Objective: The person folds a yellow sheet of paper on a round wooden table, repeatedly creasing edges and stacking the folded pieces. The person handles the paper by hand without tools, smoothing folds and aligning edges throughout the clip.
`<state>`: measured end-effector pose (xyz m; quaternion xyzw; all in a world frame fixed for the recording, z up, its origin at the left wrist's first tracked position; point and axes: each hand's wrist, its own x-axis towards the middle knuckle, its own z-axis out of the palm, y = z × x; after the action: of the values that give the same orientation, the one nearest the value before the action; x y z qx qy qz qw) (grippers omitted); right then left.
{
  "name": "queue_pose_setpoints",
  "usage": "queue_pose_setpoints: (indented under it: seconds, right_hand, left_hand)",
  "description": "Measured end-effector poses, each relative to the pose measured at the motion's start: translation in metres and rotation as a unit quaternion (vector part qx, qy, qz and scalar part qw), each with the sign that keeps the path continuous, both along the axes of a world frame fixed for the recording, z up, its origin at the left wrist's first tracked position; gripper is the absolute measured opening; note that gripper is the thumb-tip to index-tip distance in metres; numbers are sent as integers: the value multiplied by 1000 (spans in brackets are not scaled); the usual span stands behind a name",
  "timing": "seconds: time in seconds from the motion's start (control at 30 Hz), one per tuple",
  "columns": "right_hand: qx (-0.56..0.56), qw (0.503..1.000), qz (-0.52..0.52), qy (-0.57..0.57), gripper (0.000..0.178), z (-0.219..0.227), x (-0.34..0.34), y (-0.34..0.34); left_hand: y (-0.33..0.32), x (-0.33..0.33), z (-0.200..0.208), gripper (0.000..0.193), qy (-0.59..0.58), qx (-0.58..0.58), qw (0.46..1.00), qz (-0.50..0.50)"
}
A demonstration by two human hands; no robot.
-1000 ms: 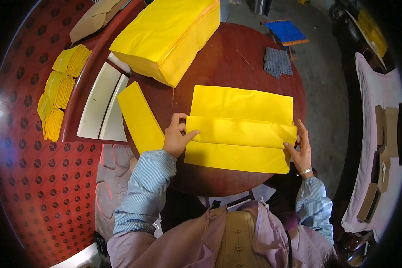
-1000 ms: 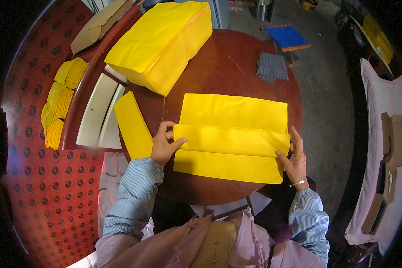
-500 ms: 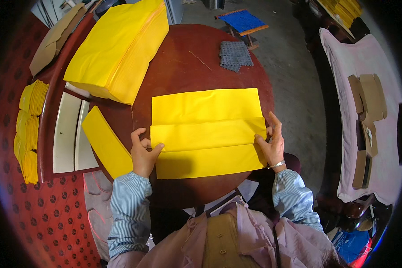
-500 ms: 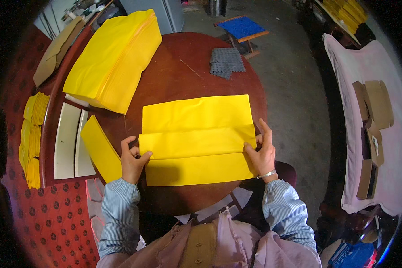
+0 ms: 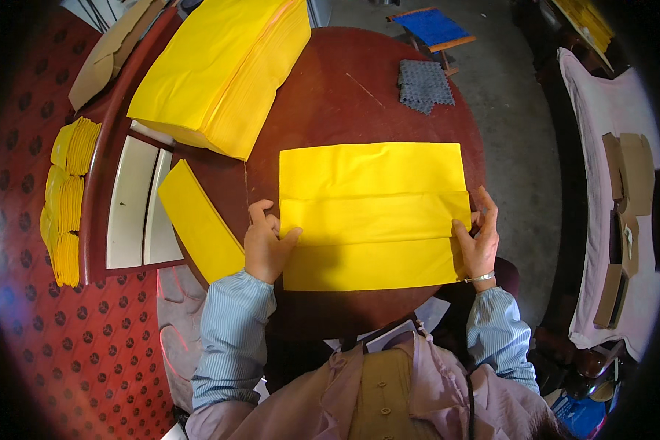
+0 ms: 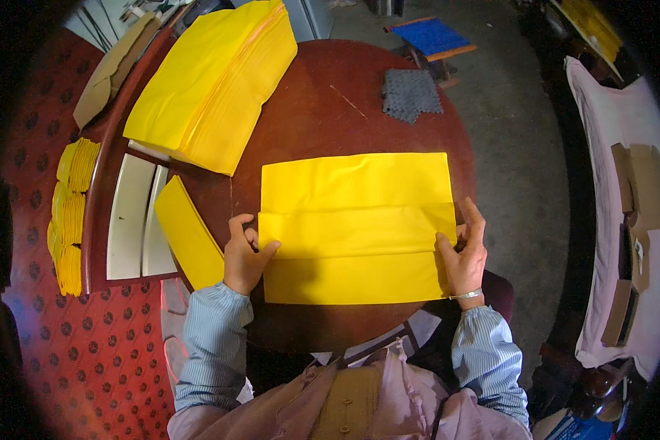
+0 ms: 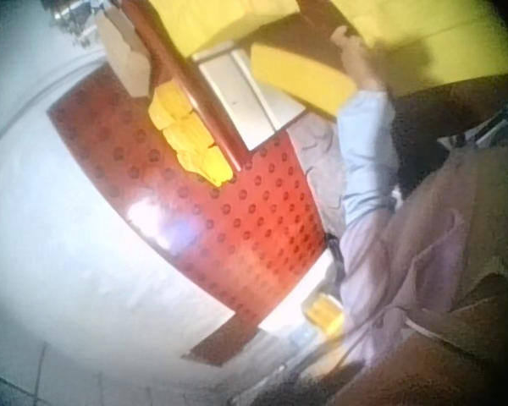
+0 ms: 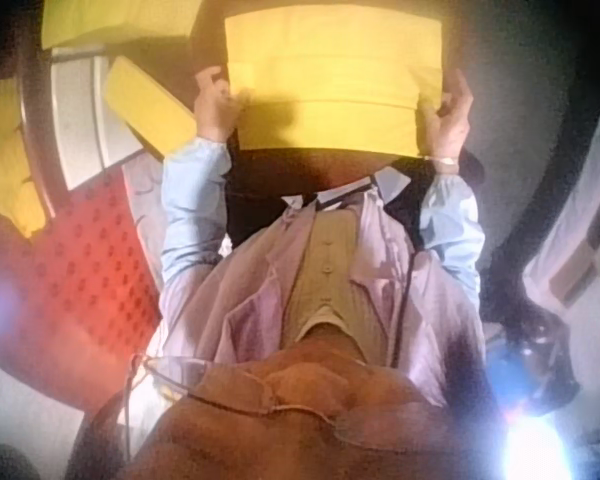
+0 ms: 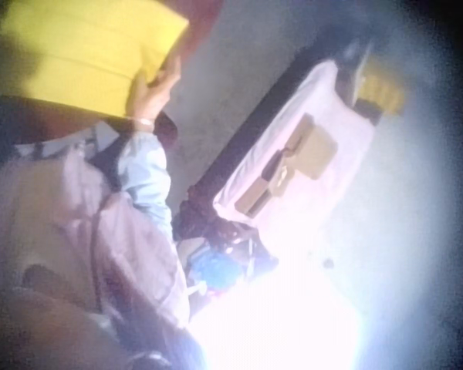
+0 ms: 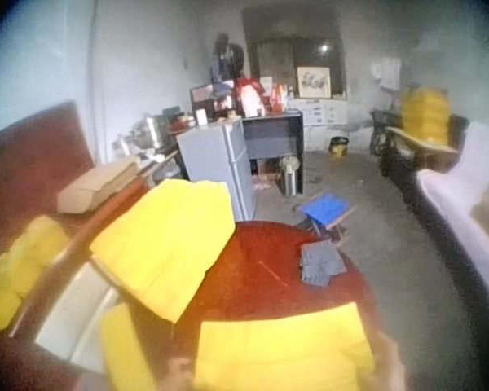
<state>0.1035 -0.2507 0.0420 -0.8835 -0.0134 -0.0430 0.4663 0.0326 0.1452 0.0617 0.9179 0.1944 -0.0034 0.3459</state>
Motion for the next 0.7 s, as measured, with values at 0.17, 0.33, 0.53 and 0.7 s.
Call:
queue_pose_setpoints:
  seconds: [0.17, 0.33, 0.53, 0.7]
  right_hand:
    - [-24, 999, -9, 31, 74, 2, -3, -1]
    - [-16, 999, -12, 37, 73, 3, -2, 2]
    - [-31, 999, -7, 16, 75, 2, -2, 5]
    - [-27, 999, -3, 41, 74, 2, -3, 2]
  left_hand:
    - [-6, -1, -11, 77, -87, 69, 993, -36]
    - [-7, -2, -13, 76, -101, 80, 991, -32]
    - [-20, 2, -2, 62, -190, 199, 958, -76]
    - [-27, 6, -4, 28, -290, 289, 893, -189]
